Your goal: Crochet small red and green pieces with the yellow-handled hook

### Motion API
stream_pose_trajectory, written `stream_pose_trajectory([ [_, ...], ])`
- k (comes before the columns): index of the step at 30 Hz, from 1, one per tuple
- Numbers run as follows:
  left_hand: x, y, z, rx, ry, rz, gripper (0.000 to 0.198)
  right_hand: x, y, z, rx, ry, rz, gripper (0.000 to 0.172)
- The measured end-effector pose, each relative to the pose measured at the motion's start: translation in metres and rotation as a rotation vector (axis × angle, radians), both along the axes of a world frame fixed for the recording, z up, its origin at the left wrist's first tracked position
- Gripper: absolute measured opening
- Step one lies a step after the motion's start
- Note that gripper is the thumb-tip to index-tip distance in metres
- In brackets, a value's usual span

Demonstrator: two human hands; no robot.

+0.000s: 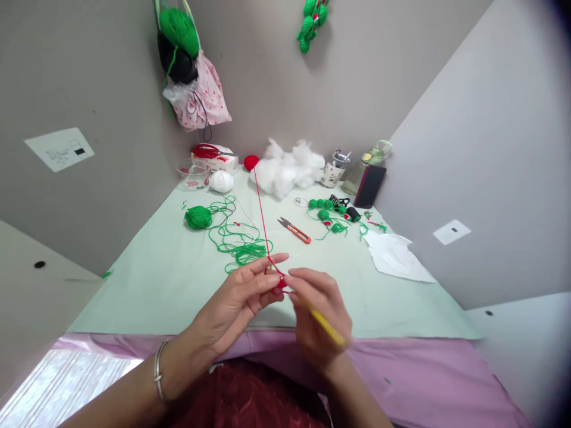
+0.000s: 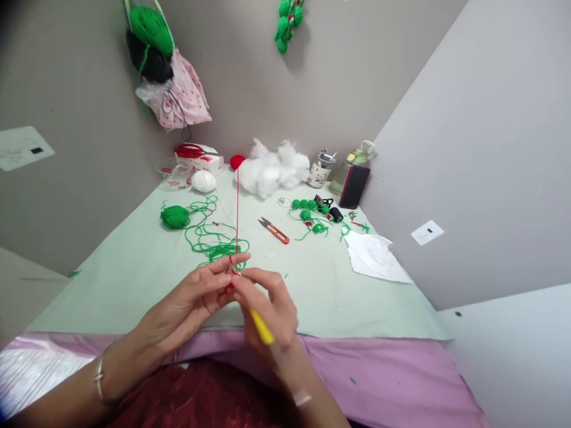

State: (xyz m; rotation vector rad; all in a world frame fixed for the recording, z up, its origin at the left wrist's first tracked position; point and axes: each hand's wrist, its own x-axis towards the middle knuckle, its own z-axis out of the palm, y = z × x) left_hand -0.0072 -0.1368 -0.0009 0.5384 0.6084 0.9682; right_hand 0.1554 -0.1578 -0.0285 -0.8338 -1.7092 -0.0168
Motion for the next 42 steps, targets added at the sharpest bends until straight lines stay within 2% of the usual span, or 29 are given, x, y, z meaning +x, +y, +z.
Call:
stream_pose_trajectory([
  [3, -0.001, 0.000, 0.001, 0.010, 0.013, 0.035, 0.036, -0.002, 0.002, 0.008, -0.209, 0.373, 0.149, 0.027],
  [5, 0.000, 0.000, 0.002, 0.061, 0.033, 0.062, 0.037, -0.004, 0.005, 0.014, -0.297, 0.472, 0.239, 0.024],
  [8, 0.004, -0.002, 0.003, 0.135, 0.080, 0.086, 0.039, -0.008, 0.007, 0.018, -0.302, 0.423, 0.243, 0.023],
  [11, 0.008, -0.003, 0.001, 0.163, 0.117, 0.124, 0.039, -0.009, 0.005, 0.013, -0.256, 0.334, 0.188, 0.028],
  [14, 0.009, -0.003, -0.003, 0.118, 0.092, 0.143, 0.042, -0.009, 0.001, 0.001, -0.124, 0.120, 0.065, 0.035],
  [17, 0.008, -0.001, -0.007, 0.020, 0.007, 0.092, 0.040, -0.006, 0.000, -0.007, -0.008, -0.031, -0.004, 0.043],
  [19, 0.006, 0.001, -0.008, -0.017, -0.024, 0.078, 0.034, -0.005, 0.001, -0.005, -0.043, 0.059, 0.034, 0.041],
  [21, 0.003, 0.003, -0.008, -0.015, -0.013, 0.092, 0.031, -0.003, 0.002, 0.001, -0.155, 0.242, 0.088, 0.033],
  [25, 0.003, 0.001, -0.004, 0.076, 0.083, 0.147, 0.035, -0.003, 0.005, 0.010, -0.342, 0.508, 0.198, 0.023],
  [27, 0.006, -0.002, -0.002, 0.144, 0.122, 0.200, 0.040, -0.005, 0.005, 0.007, -0.333, 0.435, 0.187, 0.023],
  [29, 0.009, -0.004, -0.003, 0.155, 0.116, 0.209, 0.046, -0.006, 0.006, -0.001, -0.214, 0.228, 0.091, 0.026],
  [31, 0.009, -0.004, -0.004, 0.088, 0.063, 0.134, 0.046, -0.006, 0.006, -0.008, -0.047, 0.040, -0.001, 0.033],
  [32, 0.008, -0.003, -0.004, 0.044, 0.035, 0.091, 0.043, -0.006, 0.006, -0.010, 0.007, 0.015, -0.012, 0.035],
  [34, 0.005, 0.000, -0.005, -0.016, 0.005, 0.057, 0.034, -0.005, 0.006, -0.008, -0.037, 0.117, 0.007, 0.034],
  [36, 0.001, 0.004, -0.005, -0.014, 0.022, 0.080, 0.028, -0.005, 0.006, -0.002, -0.177, 0.339, 0.061, 0.026],
  [39, 0.001, 0.003, -0.006, 0.111, 0.120, 0.161, 0.032, -0.006, 0.008, 0.007, -0.357, 0.568, 0.167, 0.023],
  [41, 0.004, -0.001, -0.008, 0.228, 0.192, 0.219, 0.040, -0.008, 0.008, 0.007, -0.352, 0.479, 0.166, 0.021],
  [42, 0.006, -0.003, -0.009, 0.264, 0.211, 0.232, 0.044, -0.009, 0.008, 0.004, -0.291, 0.368, 0.130, 0.022],
])
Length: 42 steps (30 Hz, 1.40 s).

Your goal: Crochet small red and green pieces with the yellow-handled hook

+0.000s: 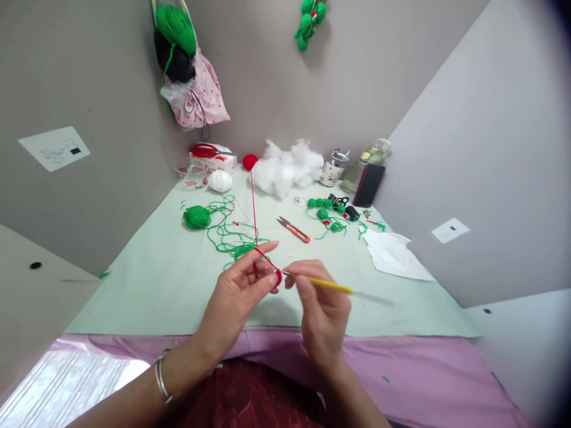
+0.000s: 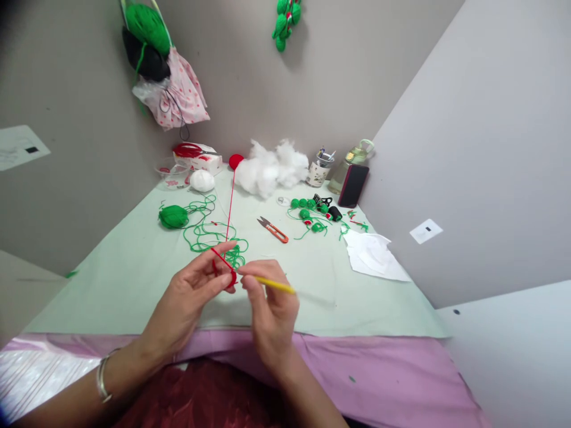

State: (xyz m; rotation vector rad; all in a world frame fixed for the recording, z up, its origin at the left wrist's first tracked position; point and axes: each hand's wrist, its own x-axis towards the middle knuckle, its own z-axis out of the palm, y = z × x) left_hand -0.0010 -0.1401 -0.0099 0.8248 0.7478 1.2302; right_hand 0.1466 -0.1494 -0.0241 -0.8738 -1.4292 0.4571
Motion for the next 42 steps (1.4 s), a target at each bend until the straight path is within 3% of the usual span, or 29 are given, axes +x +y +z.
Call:
stream_pose_trajectory([
  [3, 0.003, -0.004, -0.001, -0.031, -0.023, -0.062, 0.058, -0.002, -0.001, -0.009, 0.263, -0.290, -0.117, 0.036],
  [5, 0.002, -0.004, 0.001, -0.099, -0.060, -0.117, 0.063, -0.002, -0.001, -0.011, 0.297, -0.242, -0.125, 0.041],
  [10, -0.007, 0.001, 0.011, -0.157, -0.118, -0.197, 0.053, 0.002, 0.001, 0.000, -0.055, 0.159, 0.143, 0.021],
  [13, -0.011, 0.003, 0.012, -0.151, -0.119, -0.213, 0.045, 0.006, 0.001, 0.006, -0.152, 0.266, 0.248, 0.022],
  [16, -0.010, 0.001, 0.011, -0.102, -0.063, -0.152, 0.045, 0.008, -0.004, 0.004, -0.053, 0.034, 0.127, 0.024],
  [19, -0.007, -0.001, 0.009, -0.059, -0.030, -0.074, 0.049, 0.008, -0.009, -0.004, 0.217, -0.369, -0.040, 0.031],
  [21, -0.006, -0.001, 0.008, -0.102, -0.075, -0.092, 0.052, 0.007, -0.010, -0.010, 0.329, -0.519, -0.101, 0.037],
  [23, -0.006, 0.000, 0.008, -0.186, -0.146, -0.155, 0.050, 0.006, -0.010, -0.011, 0.315, -0.468, -0.124, 0.038],
  [26, -0.008, 0.003, 0.009, -0.270, -0.205, -0.206, 0.042, 0.005, -0.008, -0.006, 0.147, -0.150, -0.078, 0.028],
  [30, -0.007, 0.003, 0.010, -0.218, -0.174, -0.171, 0.042, 0.002, -0.002, 0.007, -0.006, 0.097, 0.053, 0.022],
  [36, 0.001, -0.001, 0.008, -0.123, -0.085, -0.092, 0.044, -0.003, -0.002, 0.003, 0.071, -0.124, -0.001, 0.027],
  [40, 0.001, 0.002, 0.003, -0.184, -0.142, -0.117, 0.037, 0.000, -0.006, -0.011, 0.271, -0.397, -0.155, 0.038],
  [42, -0.001, 0.004, 0.001, -0.241, -0.181, -0.150, 0.032, 0.003, -0.006, -0.011, 0.274, -0.373, -0.149, 0.038],
])
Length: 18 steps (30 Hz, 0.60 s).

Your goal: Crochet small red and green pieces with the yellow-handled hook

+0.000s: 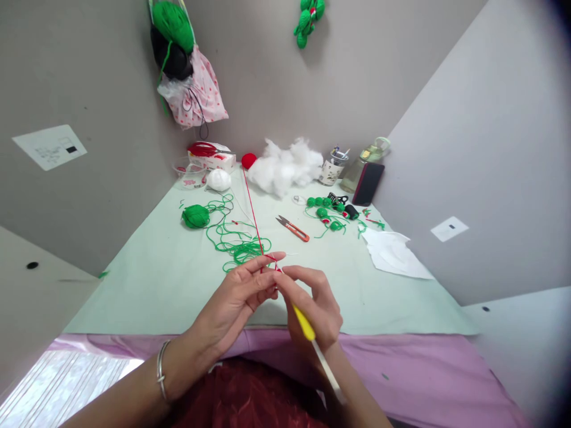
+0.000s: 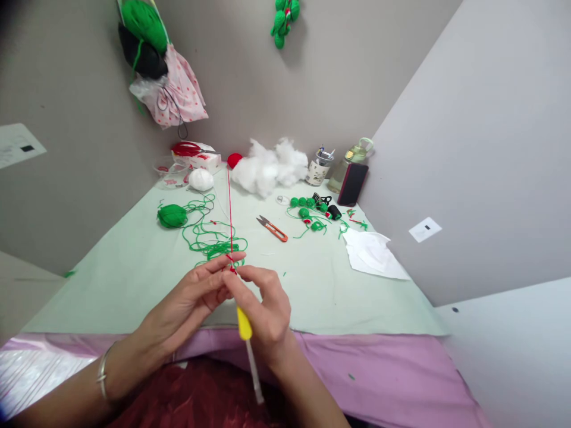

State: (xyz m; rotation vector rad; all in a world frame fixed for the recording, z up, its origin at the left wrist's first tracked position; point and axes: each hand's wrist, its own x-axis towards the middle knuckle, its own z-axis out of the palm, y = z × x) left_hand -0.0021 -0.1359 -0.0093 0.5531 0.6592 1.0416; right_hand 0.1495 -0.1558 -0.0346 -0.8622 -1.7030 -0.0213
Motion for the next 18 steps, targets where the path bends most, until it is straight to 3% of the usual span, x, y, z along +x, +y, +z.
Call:
stream_pose_trajectory([
  [3, -0.004, 0.003, 0.000, -0.048, -0.010, -0.008, 0.030, 0.004, 0.002, 0.010, -0.159, 0.258, 0.084, 0.027],
  [6, -0.005, 0.003, 0.004, 0.005, 0.031, 0.031, 0.034, 0.003, 0.005, 0.018, -0.294, 0.490, 0.177, 0.021],
  [9, -0.001, -0.002, 0.006, 0.107, 0.094, 0.100, 0.040, -0.002, 0.006, 0.014, -0.281, 0.400, 0.183, 0.021],
  [13, 0.001, -0.003, 0.004, 0.081, 0.054, 0.048, 0.045, -0.005, 0.004, 0.002, 0.003, 0.082, -0.021, 0.035],
  [15, -0.001, -0.001, 0.003, 0.005, 0.006, -0.015, 0.038, -0.003, 0.003, 0.003, -0.006, 0.118, 0.010, 0.035],
  [18, -0.003, 0.002, 0.004, -0.012, 0.002, 0.008, 0.031, 0.002, 0.003, 0.012, -0.176, 0.381, 0.090, 0.024],
])
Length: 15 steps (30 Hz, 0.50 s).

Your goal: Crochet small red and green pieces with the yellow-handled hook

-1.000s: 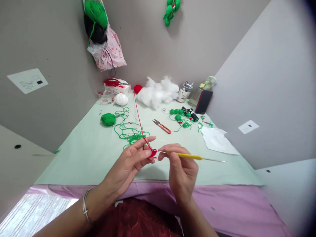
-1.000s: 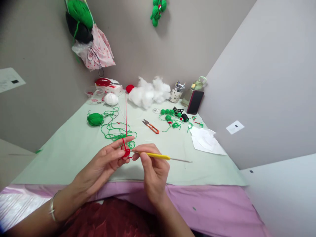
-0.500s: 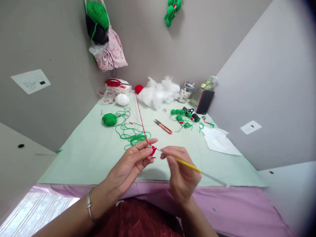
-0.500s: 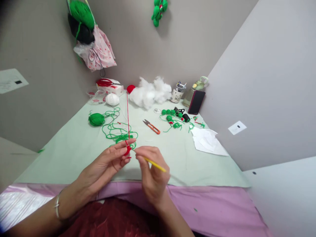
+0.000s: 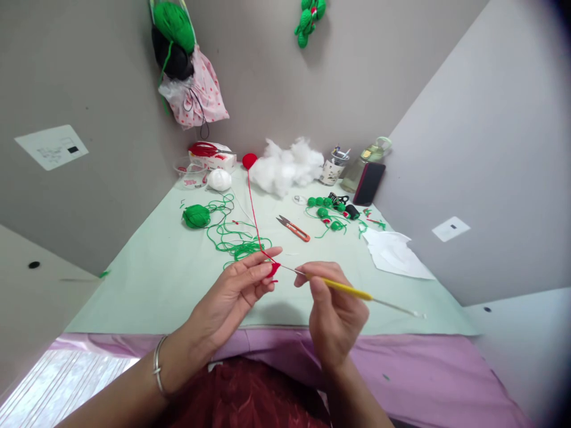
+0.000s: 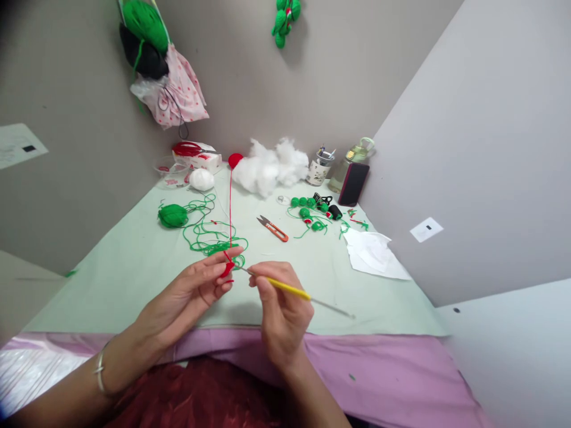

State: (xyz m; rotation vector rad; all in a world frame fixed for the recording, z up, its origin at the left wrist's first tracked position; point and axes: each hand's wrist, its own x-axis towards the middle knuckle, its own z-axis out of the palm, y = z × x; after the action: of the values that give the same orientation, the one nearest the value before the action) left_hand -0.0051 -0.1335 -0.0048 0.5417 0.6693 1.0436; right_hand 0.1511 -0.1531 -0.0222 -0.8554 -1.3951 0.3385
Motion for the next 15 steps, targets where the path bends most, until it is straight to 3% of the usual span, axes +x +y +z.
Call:
stream_pose_trajectory([
  [3, 0.002, -0.002, 0.003, 0.114, 0.091, 0.092, 0.035, -0.002, 0.002, 0.008, -0.112, 0.137, 0.099, 0.020],
  [7, 0.007, -0.008, 0.001, 0.209, 0.162, 0.155, 0.045, -0.009, 0.004, 0.001, -0.078, -0.020, 0.086, 0.023],
  [12, 0.007, -0.008, -0.001, 0.108, 0.065, 0.053, 0.053, -0.013, 0.002, -0.016, 0.184, -0.281, -0.131, 0.041],
  [15, 0.004, -0.006, 0.003, 0.049, -0.004, -0.007, 0.048, -0.010, 0.002, -0.012, 0.112, -0.110, -0.036, 0.037],
])
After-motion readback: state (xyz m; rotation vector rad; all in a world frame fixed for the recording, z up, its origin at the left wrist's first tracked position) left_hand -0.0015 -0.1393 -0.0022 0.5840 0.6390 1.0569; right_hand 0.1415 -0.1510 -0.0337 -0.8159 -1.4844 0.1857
